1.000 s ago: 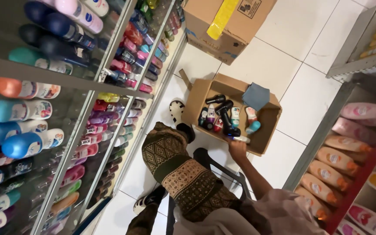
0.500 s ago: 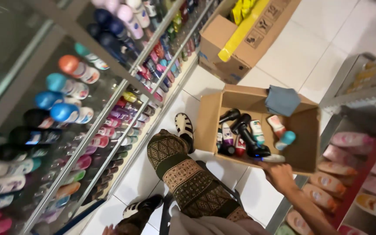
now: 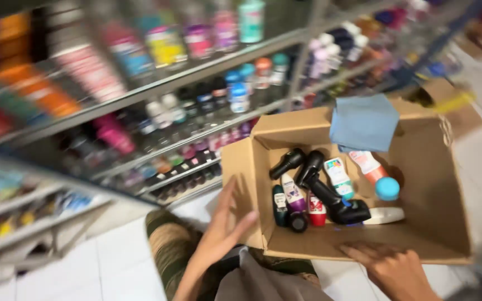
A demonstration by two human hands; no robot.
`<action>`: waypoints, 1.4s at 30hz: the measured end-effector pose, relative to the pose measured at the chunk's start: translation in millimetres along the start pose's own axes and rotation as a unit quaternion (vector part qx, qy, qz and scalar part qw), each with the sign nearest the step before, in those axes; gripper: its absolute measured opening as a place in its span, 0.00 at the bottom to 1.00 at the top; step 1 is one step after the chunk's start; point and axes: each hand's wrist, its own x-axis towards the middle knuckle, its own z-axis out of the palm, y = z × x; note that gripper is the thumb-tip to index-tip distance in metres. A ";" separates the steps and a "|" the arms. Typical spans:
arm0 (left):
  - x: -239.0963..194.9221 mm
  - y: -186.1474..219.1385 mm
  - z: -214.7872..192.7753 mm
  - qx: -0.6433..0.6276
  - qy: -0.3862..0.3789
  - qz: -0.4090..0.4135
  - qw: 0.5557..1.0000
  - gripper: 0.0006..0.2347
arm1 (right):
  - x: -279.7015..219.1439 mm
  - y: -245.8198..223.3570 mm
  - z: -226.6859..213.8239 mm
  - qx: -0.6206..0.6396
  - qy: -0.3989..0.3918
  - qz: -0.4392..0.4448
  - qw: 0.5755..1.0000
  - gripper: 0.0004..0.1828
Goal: Cleaning product bottles with a cloth, scanning barcodes, and organizing them on store shelves.
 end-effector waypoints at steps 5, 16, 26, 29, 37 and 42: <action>-40.1 -5.2 -2.4 -0.085 0.012 -0.114 0.990 0.39 | 22.5 19.7 -4.4 -0.040 -0.025 -0.144 0.988 0.40; -198.7 34.3 -107.5 -0.150 0.189 -0.086 0.967 0.41 | 100.0 -102.5 -17.0 0.198 0.013 -0.462 0.864 0.26; -256.7 -56.5 -109.0 -0.235 0.289 -0.310 0.875 0.41 | 169.9 -199.4 -71.4 0.269 -0.230 -0.467 0.810 0.22; -257.5 -31.3 -117.7 -0.121 0.299 -0.211 0.923 0.38 | 214.9 -208.5 -69.4 0.228 -0.261 -0.533 0.772 0.16; -222.0 30.2 -132.3 0.214 0.169 -0.444 0.853 0.38 | 347.1 -262.9 -55.9 -0.065 -0.135 -0.456 0.877 0.15; -220.0 21.2 -132.5 0.227 0.191 -0.429 0.853 0.36 | 360.5 -305.7 -85.4 0.082 0.075 -0.488 0.866 0.39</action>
